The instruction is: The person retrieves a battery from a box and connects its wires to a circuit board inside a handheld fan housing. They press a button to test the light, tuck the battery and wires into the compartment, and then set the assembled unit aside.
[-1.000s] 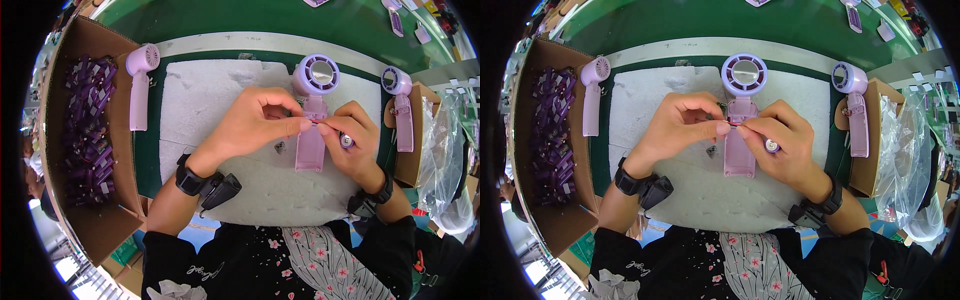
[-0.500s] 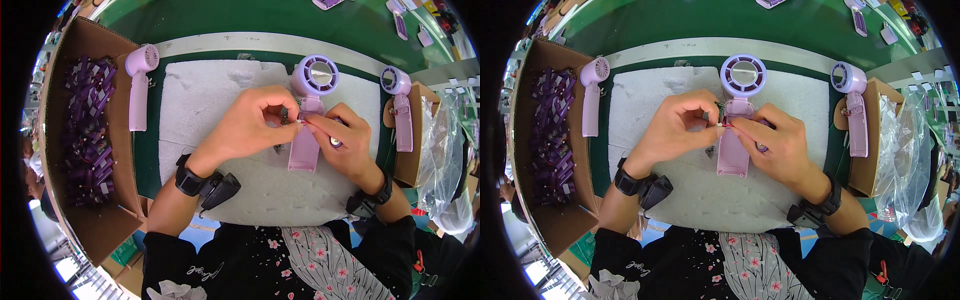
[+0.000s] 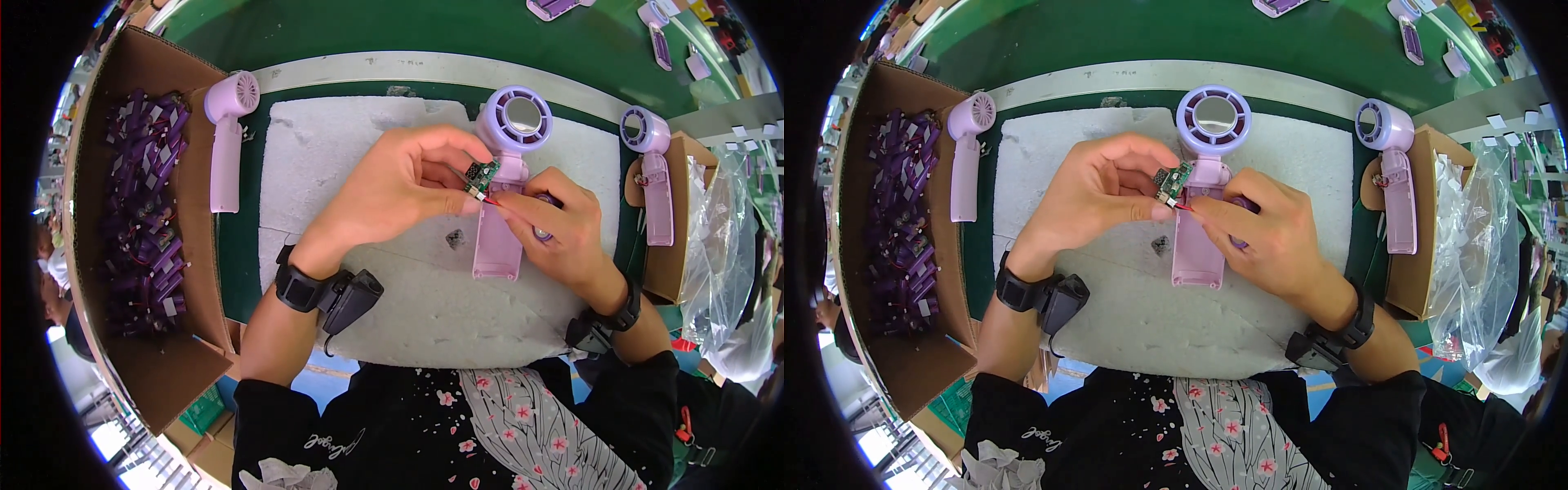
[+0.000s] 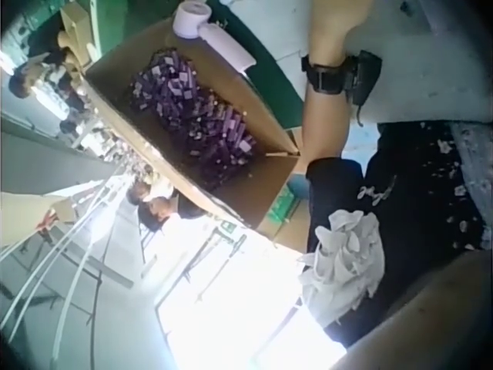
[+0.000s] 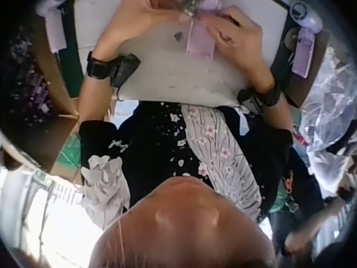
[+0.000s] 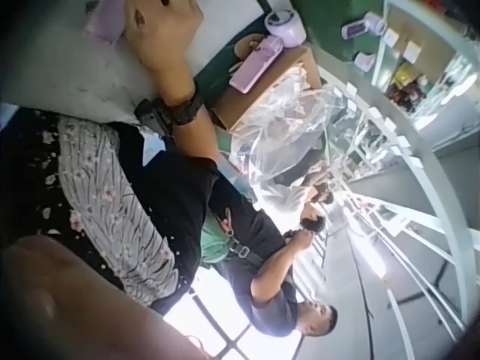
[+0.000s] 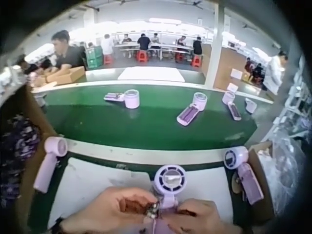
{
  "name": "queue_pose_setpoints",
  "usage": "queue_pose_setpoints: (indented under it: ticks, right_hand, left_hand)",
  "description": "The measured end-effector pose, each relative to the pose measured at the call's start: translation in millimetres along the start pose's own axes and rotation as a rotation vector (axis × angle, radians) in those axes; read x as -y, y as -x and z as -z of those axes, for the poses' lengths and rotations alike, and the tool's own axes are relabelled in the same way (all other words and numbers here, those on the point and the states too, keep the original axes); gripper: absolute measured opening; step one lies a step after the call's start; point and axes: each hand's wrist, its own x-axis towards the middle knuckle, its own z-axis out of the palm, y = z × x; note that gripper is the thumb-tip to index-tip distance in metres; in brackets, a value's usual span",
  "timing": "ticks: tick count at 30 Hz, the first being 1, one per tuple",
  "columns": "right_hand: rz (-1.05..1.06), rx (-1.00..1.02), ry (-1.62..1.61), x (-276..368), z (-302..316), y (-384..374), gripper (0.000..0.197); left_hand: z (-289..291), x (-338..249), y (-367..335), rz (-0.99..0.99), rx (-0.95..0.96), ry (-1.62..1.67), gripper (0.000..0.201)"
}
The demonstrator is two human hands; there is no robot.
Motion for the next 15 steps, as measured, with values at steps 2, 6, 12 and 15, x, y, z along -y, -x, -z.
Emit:
queue_pose_setpoints:
  ticks: [2, 6, 12, 15]
  right_hand:
    - [0.017, 0.002, 0.008, -0.8, 0.1, -0.4, 0.028]
    - [0.071, 0.007, 0.044, -0.3, 1.2, -1.6, 0.027]
    - [0.113, 0.003, 0.065, -1.9, -0.3, -1.0, 0.026]
    - [0.092, 0.008, 0.029, -1.4, -0.1, -0.4, 0.025]
  left_hand:
    - [0.5, -0.5, 0.6, 0.005, 0.003, -0.010, 0.036]
    - [0.3, -1.7, 0.7, 0.011, 0.005, -0.051, 0.037]
    - [-3.6, -3.0, 0.9, -0.015, -0.007, -0.085, 0.036]
    - [-3.9, -0.2, 1.6, -0.108, 0.003, -0.126, 0.037]
